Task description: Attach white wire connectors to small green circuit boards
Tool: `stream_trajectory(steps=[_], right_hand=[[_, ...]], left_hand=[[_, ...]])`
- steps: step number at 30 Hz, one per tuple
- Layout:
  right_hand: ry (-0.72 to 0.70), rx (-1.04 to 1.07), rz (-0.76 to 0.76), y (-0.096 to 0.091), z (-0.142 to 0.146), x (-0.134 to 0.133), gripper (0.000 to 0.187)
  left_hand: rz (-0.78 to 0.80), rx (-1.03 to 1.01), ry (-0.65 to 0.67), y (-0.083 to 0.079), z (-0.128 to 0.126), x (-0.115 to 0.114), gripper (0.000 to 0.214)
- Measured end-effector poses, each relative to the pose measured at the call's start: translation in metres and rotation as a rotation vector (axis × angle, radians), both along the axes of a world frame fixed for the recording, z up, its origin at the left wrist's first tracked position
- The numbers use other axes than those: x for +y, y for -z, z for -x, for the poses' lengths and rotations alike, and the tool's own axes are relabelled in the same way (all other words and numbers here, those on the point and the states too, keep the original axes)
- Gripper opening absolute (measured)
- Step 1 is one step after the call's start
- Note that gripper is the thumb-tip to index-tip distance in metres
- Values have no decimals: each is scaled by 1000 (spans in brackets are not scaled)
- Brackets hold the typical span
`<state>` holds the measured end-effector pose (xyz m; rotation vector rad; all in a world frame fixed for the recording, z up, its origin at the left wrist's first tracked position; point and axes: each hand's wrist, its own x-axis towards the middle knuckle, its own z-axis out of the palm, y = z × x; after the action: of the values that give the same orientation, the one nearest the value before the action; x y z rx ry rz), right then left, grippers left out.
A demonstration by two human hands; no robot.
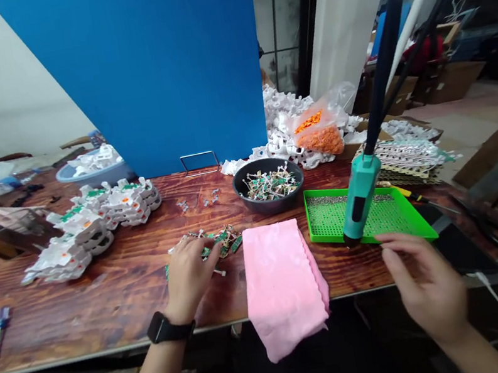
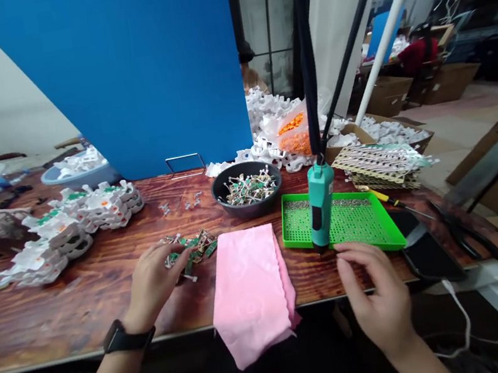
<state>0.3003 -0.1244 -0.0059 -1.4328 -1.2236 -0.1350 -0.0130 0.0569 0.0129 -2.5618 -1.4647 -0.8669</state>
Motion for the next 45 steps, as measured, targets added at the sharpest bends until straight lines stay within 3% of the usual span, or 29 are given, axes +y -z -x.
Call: stream_trajectory(steps=[3, 5, 10, 15, 19, 24, 32, 45], right_hand=[[-147, 69, 88, 1, 28, 15, 12], [-250, 137, 180, 5, 47, 30, 20], [-597, 419, 401, 11, 82, 77, 42], [-833, 659, 519, 6, 89, 95, 30], [-839, 719, 551, 1, 87, 89, 32], [-839, 716, 569, 3, 88, 87, 29], [-862, 649, 599, 0, 89, 85, 27], [-844, 595, 619, -3, 95, 93, 25]], left_hand=[[96, -169, -41, -5, -9, -10, 28], [276, -338, -26, -8, -18, -17, 30], [751, -588, 164, -16, -43, -31, 31], [1011, -675, 296, -17, -53, -41, 26], [1123, -781, 335, -7, -54, -46, 21], [1230, -758, 334, 4, -51, -49, 24], [1228, -744, 268, -3, -45, -52, 24], [1229, -815, 222, 2, -44, -52, 25]])
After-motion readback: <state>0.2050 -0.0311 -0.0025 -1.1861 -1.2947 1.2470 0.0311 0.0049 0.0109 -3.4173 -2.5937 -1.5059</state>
